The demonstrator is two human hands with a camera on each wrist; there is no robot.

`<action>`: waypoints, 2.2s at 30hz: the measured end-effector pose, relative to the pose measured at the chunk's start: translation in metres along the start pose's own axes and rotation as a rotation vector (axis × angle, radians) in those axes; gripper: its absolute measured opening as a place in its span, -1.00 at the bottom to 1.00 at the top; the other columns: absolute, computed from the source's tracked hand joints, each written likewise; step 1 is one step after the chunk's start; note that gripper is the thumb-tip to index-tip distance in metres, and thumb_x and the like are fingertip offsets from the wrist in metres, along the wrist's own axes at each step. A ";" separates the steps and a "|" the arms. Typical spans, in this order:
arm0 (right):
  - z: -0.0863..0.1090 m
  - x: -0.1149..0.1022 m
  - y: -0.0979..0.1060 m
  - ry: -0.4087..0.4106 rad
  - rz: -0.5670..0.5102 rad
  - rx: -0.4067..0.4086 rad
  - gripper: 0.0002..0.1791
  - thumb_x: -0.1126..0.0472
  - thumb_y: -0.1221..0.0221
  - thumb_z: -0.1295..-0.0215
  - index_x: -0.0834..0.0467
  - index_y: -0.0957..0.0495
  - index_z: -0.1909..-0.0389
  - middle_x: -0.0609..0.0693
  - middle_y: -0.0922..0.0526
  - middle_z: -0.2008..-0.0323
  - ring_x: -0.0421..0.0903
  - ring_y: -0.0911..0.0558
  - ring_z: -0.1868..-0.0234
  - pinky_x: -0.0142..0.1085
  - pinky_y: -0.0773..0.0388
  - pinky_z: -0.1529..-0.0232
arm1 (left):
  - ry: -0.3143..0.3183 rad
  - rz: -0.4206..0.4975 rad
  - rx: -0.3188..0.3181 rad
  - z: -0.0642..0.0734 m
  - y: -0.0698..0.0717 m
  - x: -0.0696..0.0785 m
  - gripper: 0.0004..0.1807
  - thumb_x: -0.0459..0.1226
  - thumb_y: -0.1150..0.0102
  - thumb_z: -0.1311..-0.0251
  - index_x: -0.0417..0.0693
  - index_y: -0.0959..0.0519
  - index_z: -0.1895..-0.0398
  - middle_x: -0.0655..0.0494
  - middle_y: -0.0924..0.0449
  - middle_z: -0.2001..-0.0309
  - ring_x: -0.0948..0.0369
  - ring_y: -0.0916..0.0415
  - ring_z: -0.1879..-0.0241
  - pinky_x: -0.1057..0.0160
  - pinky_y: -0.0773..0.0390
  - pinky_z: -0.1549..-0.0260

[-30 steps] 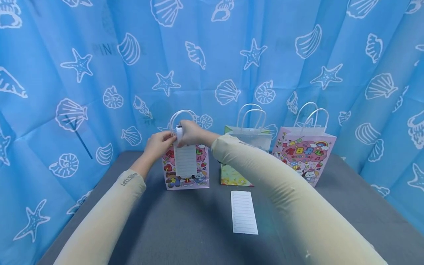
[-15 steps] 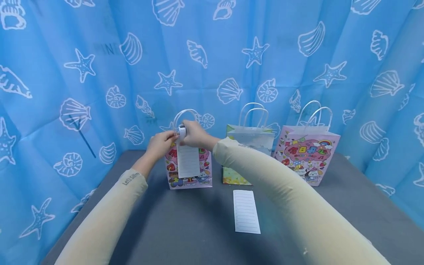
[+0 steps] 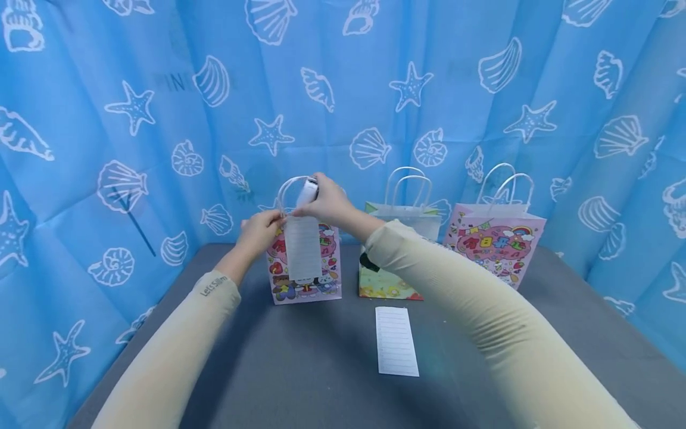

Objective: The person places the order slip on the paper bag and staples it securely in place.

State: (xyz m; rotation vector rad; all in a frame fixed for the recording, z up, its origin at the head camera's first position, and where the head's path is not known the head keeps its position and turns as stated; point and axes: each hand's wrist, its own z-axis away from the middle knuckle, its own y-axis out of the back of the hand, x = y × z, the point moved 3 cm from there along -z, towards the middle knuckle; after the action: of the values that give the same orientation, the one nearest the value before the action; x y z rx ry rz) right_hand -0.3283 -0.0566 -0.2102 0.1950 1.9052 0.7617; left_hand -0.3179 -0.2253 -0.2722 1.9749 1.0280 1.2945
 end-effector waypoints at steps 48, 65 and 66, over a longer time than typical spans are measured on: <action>0.179 0.094 0.166 -0.209 -0.832 0.268 -0.68 0.29 -0.26 -0.28 0.17 -0.37 0.03 0.01 -0.32 -0.03 -0.17 -0.53 0.13 -0.43 -0.55 0.18 | 0.073 0.083 0.131 0.060 0.008 -0.014 -0.41 -0.25 0.06 -0.48 -0.43 -0.09 -0.40 -0.40 -0.03 -0.38 -0.28 0.11 -0.41 -0.24 0.08 -0.32; 0.202 0.130 0.190 -0.153 -1.016 0.360 -0.86 0.50 -0.16 -0.27 0.20 -0.53 0.27 0.10 -0.31 0.04 -0.13 -0.61 0.24 -0.35 -0.61 0.19 | 0.140 0.106 0.051 0.088 -0.004 -0.018 -0.35 -0.26 0.08 -0.48 -0.46 0.04 -0.44 -0.45 0.07 -0.40 -0.32 0.14 -0.40 -0.28 0.03 -0.29; 0.204 0.131 0.192 -0.149 -1.030 0.359 -0.85 0.50 -0.16 -0.27 0.21 -0.56 0.27 0.09 -0.36 0.07 -0.12 -0.62 0.26 -0.35 -0.61 0.20 | 0.143 0.110 0.045 0.089 -0.005 -0.018 -0.35 -0.26 0.08 -0.48 -0.46 0.04 -0.44 -0.46 0.08 -0.40 -0.32 0.13 -0.40 -0.28 0.03 -0.29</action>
State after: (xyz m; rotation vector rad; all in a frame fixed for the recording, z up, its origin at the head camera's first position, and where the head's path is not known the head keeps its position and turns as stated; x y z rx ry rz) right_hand -0.2496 0.2390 -0.2533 -0.4766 1.6752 -0.2802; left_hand -0.2416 -0.2412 -0.3184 2.0214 1.0351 1.5026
